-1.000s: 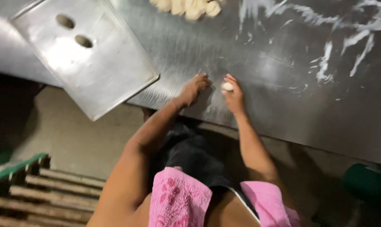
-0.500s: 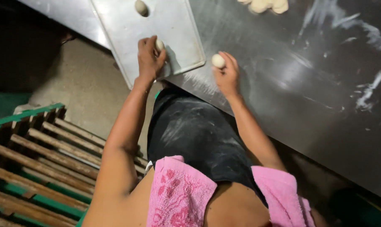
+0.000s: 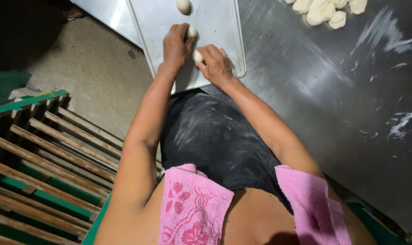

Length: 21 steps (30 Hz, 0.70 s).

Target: Rolling small pieces of bread dough into uniform balls and placing them on a baking tray.

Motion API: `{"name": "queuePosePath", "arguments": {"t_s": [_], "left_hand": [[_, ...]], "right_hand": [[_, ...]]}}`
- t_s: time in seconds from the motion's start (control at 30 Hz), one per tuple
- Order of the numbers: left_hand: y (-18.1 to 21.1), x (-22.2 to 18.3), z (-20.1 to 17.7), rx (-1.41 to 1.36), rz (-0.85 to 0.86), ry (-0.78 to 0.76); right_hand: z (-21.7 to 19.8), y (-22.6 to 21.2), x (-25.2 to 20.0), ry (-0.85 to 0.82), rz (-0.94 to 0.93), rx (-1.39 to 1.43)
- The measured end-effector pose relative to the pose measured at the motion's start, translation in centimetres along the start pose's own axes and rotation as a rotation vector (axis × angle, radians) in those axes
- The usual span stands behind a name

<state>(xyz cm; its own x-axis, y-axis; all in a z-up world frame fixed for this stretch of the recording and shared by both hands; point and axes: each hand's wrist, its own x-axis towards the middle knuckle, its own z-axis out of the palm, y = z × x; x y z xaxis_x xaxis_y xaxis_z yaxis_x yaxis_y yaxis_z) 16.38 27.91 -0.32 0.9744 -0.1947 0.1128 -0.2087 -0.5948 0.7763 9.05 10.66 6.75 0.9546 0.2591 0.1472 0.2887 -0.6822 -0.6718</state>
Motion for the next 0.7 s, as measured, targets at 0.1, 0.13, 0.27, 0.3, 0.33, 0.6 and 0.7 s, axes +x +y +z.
{"name": "queuePosePath", "arguments": {"t_s": [0.1,0.13,0.27,0.3,0.33,0.6,0.7], "left_hand": [[0.6,0.3,-0.4,0.027,-0.071,-0.052],[0.9,0.4,-0.6,0.028,-0.076,-0.054],[1.0,0.9,-1.5,0.039,-0.052,-0.082],[0.7,1.6,-1.9,0.018,-0.009,-0.091],[-0.3,2.6,-2.6,0.016,-0.005,-0.086],[-7.7,12.5,-1.9,0.090,-0.090,0.036],[-9.5,15.2,1.3,0.053,0.027,-0.009]], "right_hand": [[0.5,0.6,0.2,-0.046,-0.021,-0.119],[0.7,0.6,0.2,-0.050,-0.019,-0.116],[-0.7,-0.2,0.7,-0.087,-0.004,-0.161],[-1.6,-0.5,1.3,-0.093,-0.018,-0.158],[-2.0,0.4,1.3,-0.090,-0.022,-0.162],[-4.6,5.2,-0.2,0.123,0.408,0.009],[-4.6,5.9,-0.5,0.160,0.434,-0.002]]}}
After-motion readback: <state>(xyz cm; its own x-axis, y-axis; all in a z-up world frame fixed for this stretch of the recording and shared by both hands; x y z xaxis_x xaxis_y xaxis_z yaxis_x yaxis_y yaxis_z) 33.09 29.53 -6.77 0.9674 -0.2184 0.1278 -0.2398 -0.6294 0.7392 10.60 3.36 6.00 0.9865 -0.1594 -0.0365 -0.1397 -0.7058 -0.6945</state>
